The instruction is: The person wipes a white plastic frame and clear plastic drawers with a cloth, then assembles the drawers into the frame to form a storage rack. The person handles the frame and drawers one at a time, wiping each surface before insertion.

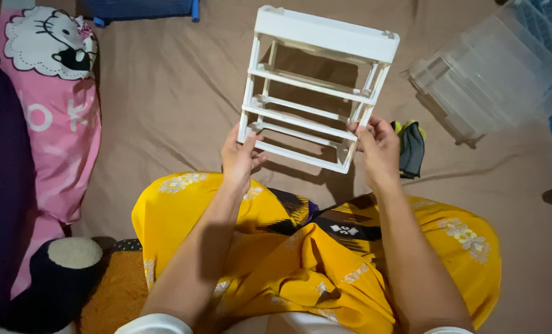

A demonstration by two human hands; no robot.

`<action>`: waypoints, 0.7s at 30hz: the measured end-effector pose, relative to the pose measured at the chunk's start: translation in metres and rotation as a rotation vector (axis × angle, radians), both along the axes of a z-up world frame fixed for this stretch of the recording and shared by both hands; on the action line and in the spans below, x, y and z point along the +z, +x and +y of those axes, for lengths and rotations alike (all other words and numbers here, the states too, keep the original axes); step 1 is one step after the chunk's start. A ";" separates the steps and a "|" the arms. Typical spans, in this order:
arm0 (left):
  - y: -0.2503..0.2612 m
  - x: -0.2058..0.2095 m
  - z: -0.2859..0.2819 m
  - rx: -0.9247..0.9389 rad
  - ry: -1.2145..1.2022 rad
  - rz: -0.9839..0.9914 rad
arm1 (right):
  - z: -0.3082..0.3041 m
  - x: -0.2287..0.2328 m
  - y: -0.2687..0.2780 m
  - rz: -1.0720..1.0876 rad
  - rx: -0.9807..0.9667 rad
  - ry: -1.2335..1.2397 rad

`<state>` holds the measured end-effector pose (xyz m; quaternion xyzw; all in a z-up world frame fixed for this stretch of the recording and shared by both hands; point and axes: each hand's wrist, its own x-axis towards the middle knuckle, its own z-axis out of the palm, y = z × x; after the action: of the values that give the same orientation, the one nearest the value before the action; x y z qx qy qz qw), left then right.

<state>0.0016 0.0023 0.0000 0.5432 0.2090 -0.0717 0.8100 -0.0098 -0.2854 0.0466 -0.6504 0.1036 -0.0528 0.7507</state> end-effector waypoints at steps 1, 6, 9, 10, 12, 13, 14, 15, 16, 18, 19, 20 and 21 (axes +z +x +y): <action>0.002 0.000 0.001 0.030 -0.027 0.003 | 0.000 0.005 -0.001 -0.008 0.020 0.016; 0.011 -0.004 0.012 -0.021 -0.271 -0.009 | -0.009 0.021 -0.007 -0.085 0.099 -0.009; 0.018 -0.017 0.016 0.003 -0.306 0.061 | -0.016 0.012 -0.006 -0.127 0.081 -0.184; 0.020 -0.021 0.017 0.009 -0.306 0.074 | -0.018 0.008 -0.004 -0.161 -0.052 -0.346; 0.023 -0.029 0.021 0.026 -0.303 0.095 | -0.023 0.001 0.003 -0.232 -0.314 -0.667; 0.024 -0.033 0.023 0.040 -0.328 0.110 | -0.026 0.000 0.006 -0.046 -0.290 -0.442; 0.025 -0.037 0.025 0.054 -0.353 0.124 | -0.027 -0.001 0.008 0.135 -0.259 -0.214; 0.025 -0.042 0.027 0.070 -0.379 0.139 | -0.026 -0.001 0.009 0.312 -0.220 0.015; 0.024 -0.047 0.027 0.100 -0.379 0.176 | -0.025 0.000 0.009 0.306 -0.149 0.024; 0.024 -0.057 0.026 0.162 -0.379 0.252 | -0.017 0.003 0.008 0.294 -0.004 0.044; 0.025 -0.062 0.026 0.146 -0.427 0.249 | -0.013 0.007 0.006 0.204 0.003 0.026; 0.026 -0.065 0.024 0.129 -0.475 0.245 | -0.007 0.010 0.004 0.114 0.010 0.008; 0.028 -0.067 0.024 0.112 -0.522 0.240 | -0.004 0.015 0.003 0.022 0.017 -0.009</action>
<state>0.0295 0.0261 -0.0673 0.2917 0.3073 -0.1419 0.8946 -0.0070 -0.2892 0.0612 -0.6551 0.1063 -0.0396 0.7470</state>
